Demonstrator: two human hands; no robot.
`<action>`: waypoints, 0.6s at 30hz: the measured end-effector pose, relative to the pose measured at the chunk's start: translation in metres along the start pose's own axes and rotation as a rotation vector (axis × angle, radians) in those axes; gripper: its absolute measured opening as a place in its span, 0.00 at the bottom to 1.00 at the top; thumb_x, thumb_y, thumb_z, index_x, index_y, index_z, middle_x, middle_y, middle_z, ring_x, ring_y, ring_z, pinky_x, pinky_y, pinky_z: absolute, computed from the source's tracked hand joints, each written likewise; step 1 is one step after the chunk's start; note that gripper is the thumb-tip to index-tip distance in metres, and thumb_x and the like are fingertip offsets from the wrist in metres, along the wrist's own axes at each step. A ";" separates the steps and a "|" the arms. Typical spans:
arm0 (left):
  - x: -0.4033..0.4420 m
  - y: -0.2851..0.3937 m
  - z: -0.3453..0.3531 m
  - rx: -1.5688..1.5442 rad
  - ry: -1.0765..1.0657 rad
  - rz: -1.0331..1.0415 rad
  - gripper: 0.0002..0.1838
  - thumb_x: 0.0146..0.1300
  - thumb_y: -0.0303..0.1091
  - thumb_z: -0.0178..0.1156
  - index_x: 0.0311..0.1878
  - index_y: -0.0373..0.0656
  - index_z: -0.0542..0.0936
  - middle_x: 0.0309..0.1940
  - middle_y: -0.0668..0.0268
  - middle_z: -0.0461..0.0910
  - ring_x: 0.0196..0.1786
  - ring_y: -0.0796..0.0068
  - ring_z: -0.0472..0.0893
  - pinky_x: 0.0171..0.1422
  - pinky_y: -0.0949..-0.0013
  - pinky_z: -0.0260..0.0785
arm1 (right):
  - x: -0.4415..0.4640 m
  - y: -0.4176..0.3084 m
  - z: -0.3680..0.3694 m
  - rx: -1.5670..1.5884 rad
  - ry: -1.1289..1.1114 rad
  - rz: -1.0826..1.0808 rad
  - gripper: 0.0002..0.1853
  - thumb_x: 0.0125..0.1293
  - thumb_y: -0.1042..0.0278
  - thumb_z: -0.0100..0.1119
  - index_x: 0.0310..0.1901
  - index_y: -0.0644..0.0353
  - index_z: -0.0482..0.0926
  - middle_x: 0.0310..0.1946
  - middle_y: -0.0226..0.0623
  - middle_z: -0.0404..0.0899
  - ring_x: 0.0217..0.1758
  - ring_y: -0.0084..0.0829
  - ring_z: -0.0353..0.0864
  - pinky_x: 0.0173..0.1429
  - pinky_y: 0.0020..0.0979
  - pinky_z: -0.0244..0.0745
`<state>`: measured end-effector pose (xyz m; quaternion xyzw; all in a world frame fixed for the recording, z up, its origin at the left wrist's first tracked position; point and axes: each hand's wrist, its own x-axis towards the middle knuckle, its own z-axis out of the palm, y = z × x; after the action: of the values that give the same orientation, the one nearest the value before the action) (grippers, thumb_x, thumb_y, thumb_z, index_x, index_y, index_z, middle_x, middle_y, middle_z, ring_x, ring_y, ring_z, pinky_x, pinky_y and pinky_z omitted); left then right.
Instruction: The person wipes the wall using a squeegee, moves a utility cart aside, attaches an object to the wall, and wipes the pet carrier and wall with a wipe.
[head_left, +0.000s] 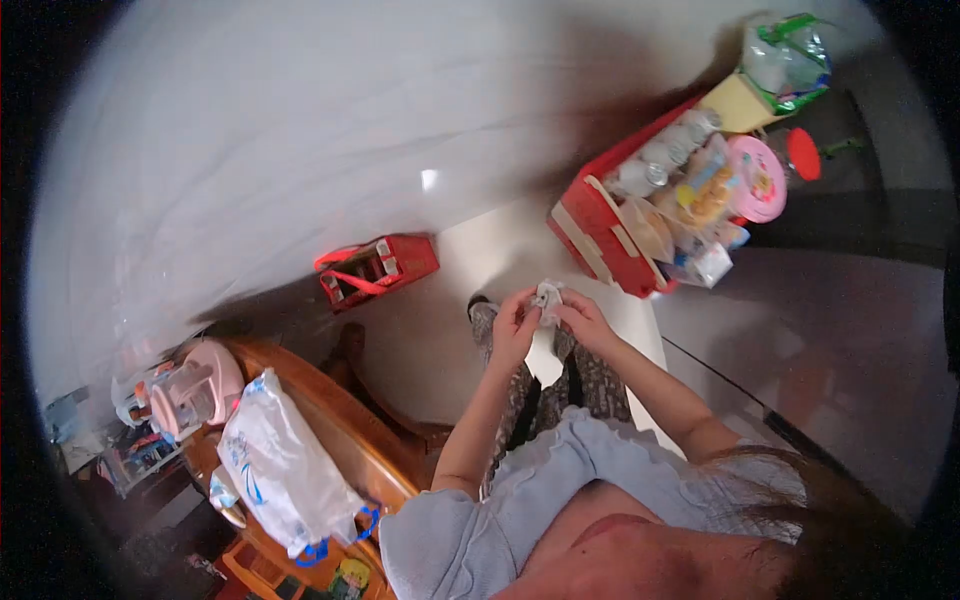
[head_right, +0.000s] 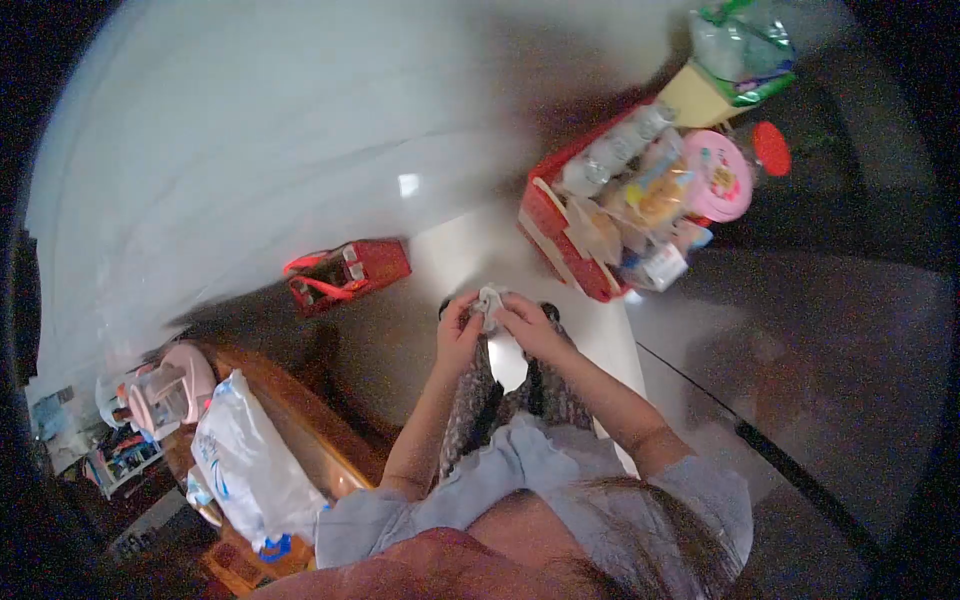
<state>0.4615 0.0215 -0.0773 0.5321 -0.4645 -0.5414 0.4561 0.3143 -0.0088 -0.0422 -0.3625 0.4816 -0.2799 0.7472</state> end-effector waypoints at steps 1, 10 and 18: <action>0.018 -0.010 -0.005 -0.126 0.027 -0.069 0.21 0.54 0.19 0.48 0.54 0.39 0.65 0.44 0.65 0.66 0.42 0.79 0.69 0.44 0.77 0.63 | 0.021 0.018 -0.004 -0.060 0.025 -0.121 0.08 0.59 0.68 0.48 0.35 0.62 0.72 0.25 0.25 0.65 0.26 0.15 0.62 0.29 0.18 0.58; 0.203 -0.093 -0.098 0.716 0.620 1.040 0.18 0.40 0.17 0.53 0.38 0.43 0.76 0.33 0.62 0.69 0.40 0.62 0.70 0.42 0.66 0.64 | 0.164 0.147 -0.052 -0.222 0.233 -0.293 0.08 0.59 0.68 0.48 0.34 0.62 0.74 0.28 0.32 0.68 0.32 0.23 0.68 0.37 0.24 0.62; 0.304 -0.189 -0.087 1.301 0.695 1.267 0.20 0.42 0.26 0.55 0.43 0.49 0.73 0.45 0.59 0.70 0.48 0.53 0.67 0.59 0.57 0.46 | 0.249 0.223 -0.102 -0.485 0.288 -0.483 0.07 0.58 0.68 0.49 0.34 0.61 0.73 0.29 0.33 0.71 0.29 0.24 0.69 0.33 0.25 0.64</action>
<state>0.5436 -0.2520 -0.3105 0.4616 -0.7127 0.3546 0.3915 0.3300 -0.0983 -0.3794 -0.5892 0.5345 -0.3740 0.4766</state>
